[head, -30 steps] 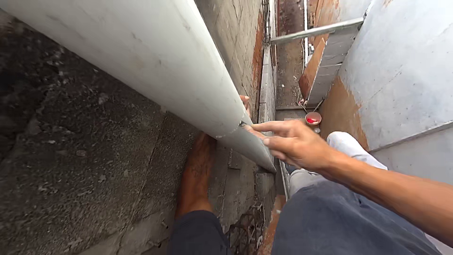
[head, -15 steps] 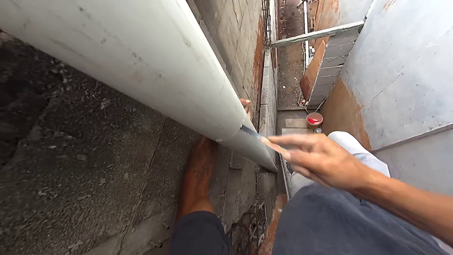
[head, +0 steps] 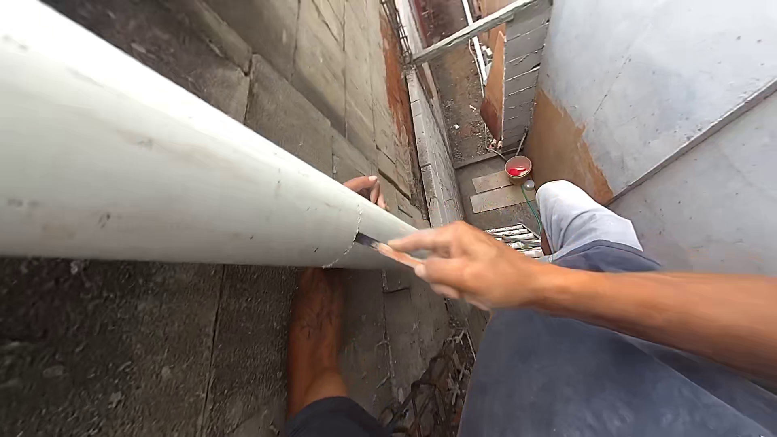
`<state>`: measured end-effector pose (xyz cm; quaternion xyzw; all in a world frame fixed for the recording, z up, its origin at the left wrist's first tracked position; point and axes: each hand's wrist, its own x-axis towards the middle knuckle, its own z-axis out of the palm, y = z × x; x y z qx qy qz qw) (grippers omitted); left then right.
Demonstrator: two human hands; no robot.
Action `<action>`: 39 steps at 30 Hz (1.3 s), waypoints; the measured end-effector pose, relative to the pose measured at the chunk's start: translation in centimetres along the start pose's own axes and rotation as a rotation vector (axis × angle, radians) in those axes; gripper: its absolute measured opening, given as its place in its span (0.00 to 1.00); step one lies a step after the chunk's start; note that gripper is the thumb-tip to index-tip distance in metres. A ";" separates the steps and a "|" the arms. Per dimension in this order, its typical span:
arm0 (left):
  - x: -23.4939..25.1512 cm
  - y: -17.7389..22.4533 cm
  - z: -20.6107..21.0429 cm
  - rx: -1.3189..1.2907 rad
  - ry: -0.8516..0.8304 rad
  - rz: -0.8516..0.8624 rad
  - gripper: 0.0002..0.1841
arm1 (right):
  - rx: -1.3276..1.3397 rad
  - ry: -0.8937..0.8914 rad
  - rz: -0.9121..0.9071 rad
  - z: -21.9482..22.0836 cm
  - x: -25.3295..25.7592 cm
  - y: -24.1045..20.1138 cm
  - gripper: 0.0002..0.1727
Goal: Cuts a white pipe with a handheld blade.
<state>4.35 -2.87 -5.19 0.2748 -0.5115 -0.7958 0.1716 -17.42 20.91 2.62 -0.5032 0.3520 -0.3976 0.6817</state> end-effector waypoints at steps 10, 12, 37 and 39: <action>0.0 0.1 -0.1 -0.033 0.018 -0.012 0.26 | 0.043 0.002 0.004 -0.6 -0.6 0.2 0.24; 0.3 1.0 1.5 0.031 0.149 -0.063 0.28 | 0.044 0.029 0.019 -0.9 -0.8 -0.2 0.23; 0.2 0.6 2.5 -0.030 0.218 -0.026 0.26 | 0.054 0.011 -0.026 -0.9 -0.5 0.8 0.25; 0.3 0.9 2.7 0.000 0.243 -0.032 0.25 | 0.052 0.034 -0.023 -1.0 -0.1 0.7 0.24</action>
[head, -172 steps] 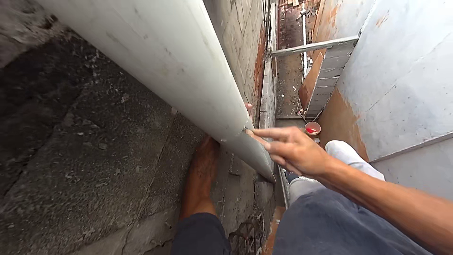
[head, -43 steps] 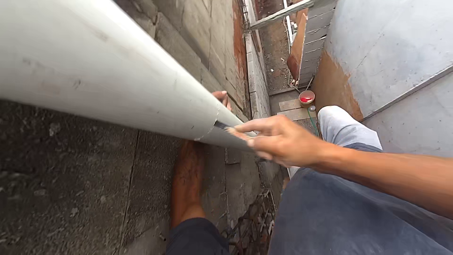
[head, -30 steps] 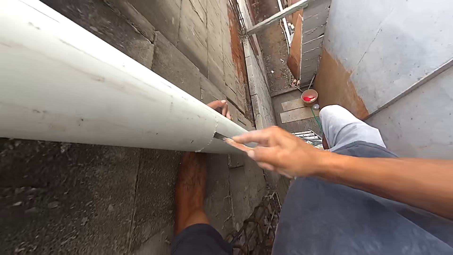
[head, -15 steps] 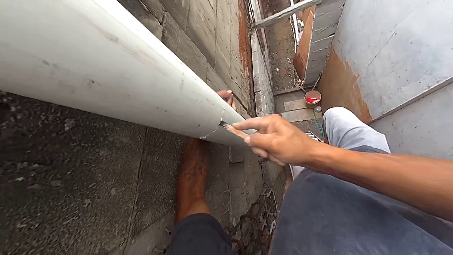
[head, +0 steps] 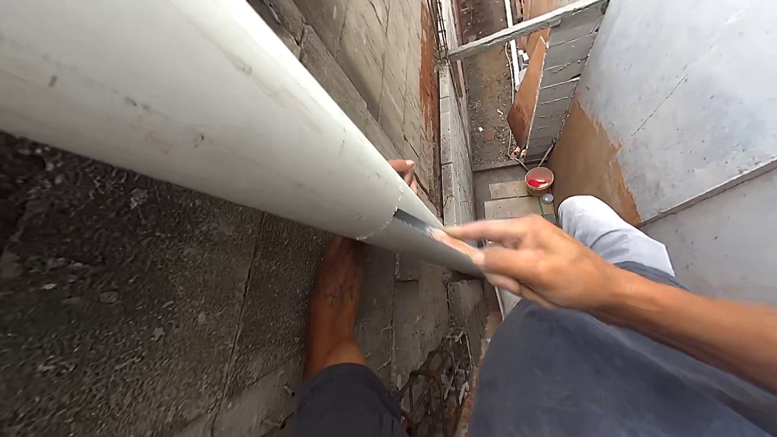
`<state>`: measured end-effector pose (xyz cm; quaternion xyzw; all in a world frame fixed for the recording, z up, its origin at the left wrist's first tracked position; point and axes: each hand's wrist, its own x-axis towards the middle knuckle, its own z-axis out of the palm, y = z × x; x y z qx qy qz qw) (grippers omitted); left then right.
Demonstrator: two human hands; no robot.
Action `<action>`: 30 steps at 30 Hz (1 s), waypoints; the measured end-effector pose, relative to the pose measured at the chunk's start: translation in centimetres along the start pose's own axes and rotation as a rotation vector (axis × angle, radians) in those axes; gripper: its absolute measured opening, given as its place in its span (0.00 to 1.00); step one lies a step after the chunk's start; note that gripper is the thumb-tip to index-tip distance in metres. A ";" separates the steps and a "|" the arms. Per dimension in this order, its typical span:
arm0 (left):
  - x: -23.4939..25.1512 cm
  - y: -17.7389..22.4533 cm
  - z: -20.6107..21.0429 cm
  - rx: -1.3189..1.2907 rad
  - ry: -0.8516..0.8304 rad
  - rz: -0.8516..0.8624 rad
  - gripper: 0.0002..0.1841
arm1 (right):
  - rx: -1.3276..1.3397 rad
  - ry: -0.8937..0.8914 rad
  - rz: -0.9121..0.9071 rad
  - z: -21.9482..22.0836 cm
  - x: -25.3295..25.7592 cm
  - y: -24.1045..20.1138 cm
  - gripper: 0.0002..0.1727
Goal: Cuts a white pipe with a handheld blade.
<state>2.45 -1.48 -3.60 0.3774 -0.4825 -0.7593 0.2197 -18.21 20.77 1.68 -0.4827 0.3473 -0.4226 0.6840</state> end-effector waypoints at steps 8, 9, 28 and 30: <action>0.5 -0.4 -0.6 -0.018 -0.056 0.030 0.25 | -0.008 -0.004 -0.008 -0.5 -0.8 -0.1 0.25; 0.4 -0.3 -0.6 -0.010 -0.053 0.037 0.24 | -0.023 0.011 -0.005 -0.2 -0.2 -0.2 0.24; -0.3 -0.7 0.0 0.009 0.006 0.030 0.23 | 0.054 0.014 0.006 1.0 0.7 0.4 0.24; -0.3 -0.6 1.0 -0.041 0.099 0.103 0.23 | 0.092 -0.009 -0.009 1.6 2.8 0.4 0.24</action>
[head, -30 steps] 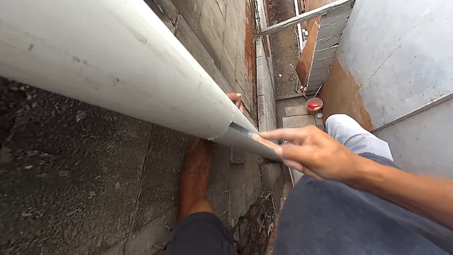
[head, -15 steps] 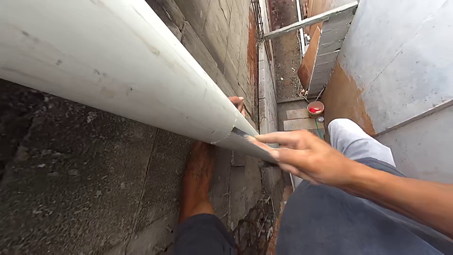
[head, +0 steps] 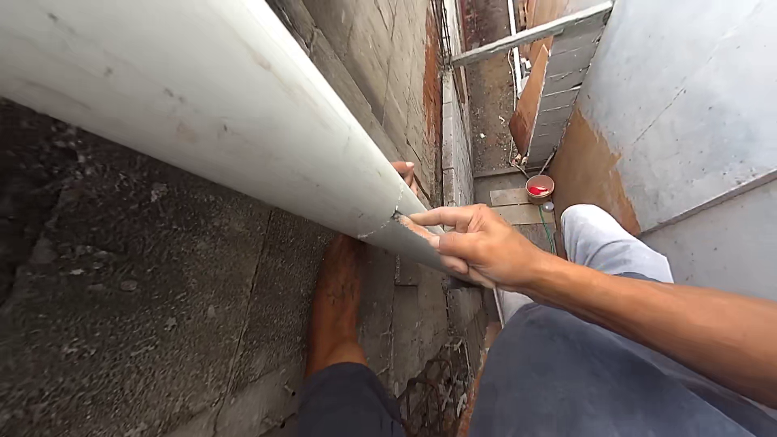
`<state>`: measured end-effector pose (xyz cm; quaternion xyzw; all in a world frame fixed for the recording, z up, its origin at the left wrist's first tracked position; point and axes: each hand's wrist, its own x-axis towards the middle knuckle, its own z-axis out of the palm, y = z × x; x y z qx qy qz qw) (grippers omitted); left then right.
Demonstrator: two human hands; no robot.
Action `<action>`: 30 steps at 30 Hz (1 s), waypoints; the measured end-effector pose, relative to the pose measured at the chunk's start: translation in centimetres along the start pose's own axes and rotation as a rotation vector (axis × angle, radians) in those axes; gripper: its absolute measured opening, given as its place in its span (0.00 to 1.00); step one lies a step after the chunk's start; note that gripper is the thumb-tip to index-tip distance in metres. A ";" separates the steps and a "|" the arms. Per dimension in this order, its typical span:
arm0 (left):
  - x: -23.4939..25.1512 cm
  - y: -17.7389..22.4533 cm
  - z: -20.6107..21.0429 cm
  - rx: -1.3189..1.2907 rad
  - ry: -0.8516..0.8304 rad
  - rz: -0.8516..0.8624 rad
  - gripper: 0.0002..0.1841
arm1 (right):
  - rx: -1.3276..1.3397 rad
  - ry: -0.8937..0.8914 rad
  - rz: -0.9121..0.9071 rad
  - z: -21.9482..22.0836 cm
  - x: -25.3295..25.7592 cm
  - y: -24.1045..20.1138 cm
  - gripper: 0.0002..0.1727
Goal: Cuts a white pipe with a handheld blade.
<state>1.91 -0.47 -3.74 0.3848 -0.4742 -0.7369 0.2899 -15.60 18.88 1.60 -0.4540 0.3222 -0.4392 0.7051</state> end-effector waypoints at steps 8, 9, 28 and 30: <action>0.1 0.0 -0.7 0.028 -0.081 -0.027 0.23 | 0.026 0.026 0.016 0.2 -0.6 0.0 0.24; 0.2 -0.1 -0.8 -0.036 -0.071 0.016 0.23 | 0.030 0.011 0.011 0.2 -0.1 -0.1 0.24; 0.6 -0.6 -1.5 -0.038 -0.154 0.055 0.22 | 0.006 -0.006 0.010 0.2 -0.1 -0.1 0.25; 0.3 -0.1 -1.0 -0.002 -0.145 -0.061 0.23 | -0.017 0.002 0.020 -0.5 -2.6 0.1 0.25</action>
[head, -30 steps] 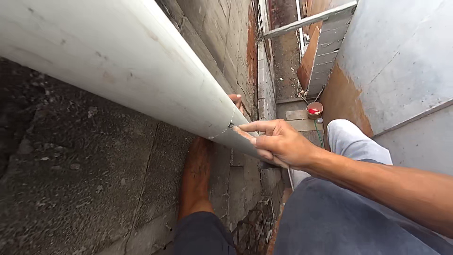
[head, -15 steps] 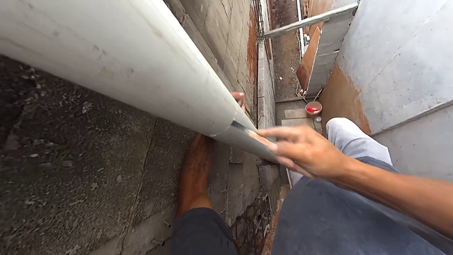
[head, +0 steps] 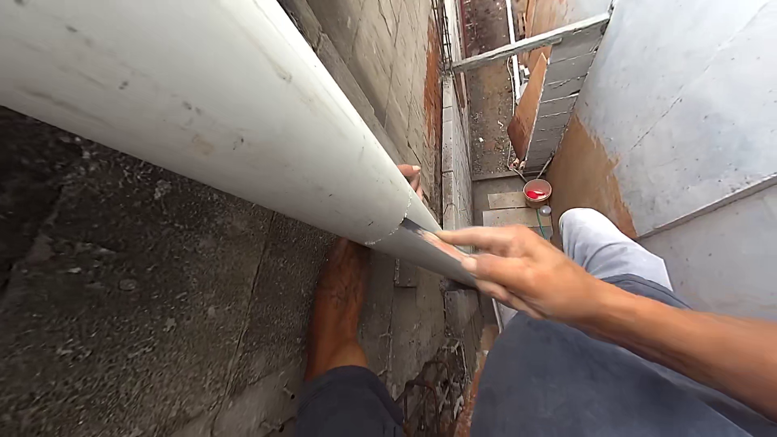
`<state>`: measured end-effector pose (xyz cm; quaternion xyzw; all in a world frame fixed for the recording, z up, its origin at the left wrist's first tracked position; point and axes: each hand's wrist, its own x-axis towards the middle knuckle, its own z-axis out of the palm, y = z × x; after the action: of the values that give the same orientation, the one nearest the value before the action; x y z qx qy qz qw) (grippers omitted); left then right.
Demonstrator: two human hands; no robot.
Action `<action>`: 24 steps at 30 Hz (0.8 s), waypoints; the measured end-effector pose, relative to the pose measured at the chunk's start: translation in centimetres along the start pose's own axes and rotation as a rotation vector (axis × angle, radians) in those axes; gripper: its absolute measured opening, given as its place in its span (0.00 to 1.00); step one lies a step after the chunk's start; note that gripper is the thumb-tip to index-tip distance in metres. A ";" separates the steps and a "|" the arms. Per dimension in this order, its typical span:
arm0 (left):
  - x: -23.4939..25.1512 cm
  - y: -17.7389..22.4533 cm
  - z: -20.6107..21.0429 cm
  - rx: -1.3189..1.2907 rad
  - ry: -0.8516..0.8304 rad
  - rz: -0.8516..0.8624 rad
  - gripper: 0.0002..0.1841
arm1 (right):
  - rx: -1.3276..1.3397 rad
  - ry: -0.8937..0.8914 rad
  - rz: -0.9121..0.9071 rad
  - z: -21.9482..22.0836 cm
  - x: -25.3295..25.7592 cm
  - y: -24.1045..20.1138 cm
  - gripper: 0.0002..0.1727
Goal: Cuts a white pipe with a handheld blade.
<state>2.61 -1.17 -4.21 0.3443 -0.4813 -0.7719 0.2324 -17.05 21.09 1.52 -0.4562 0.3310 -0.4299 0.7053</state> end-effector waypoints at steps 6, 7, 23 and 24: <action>-0.1 -0.4 -0.2 0.001 0.011 0.093 0.23 | -0.093 0.031 -0.019 1.1 2.8 -0.5 0.23; 0.2 -0.2 -0.5 -0.005 -0.024 0.082 0.23 | -0.104 0.015 -0.023 0.7 2.4 -0.6 0.24; 0.0 -0.8 -0.3 0.027 0.051 0.112 0.22 | -0.102 0.038 -0.008 0.8 2.0 -0.7 0.23; 0.0 -0.7 -0.3 0.009 0.050 0.130 0.21 | -0.093 0.021 -0.009 0.8 2.5 -0.8 0.24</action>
<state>2.80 -1.03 -4.91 0.3326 -0.5002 -0.7441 0.2926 -15.59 18.91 2.37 -0.4854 0.3558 -0.4220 0.6780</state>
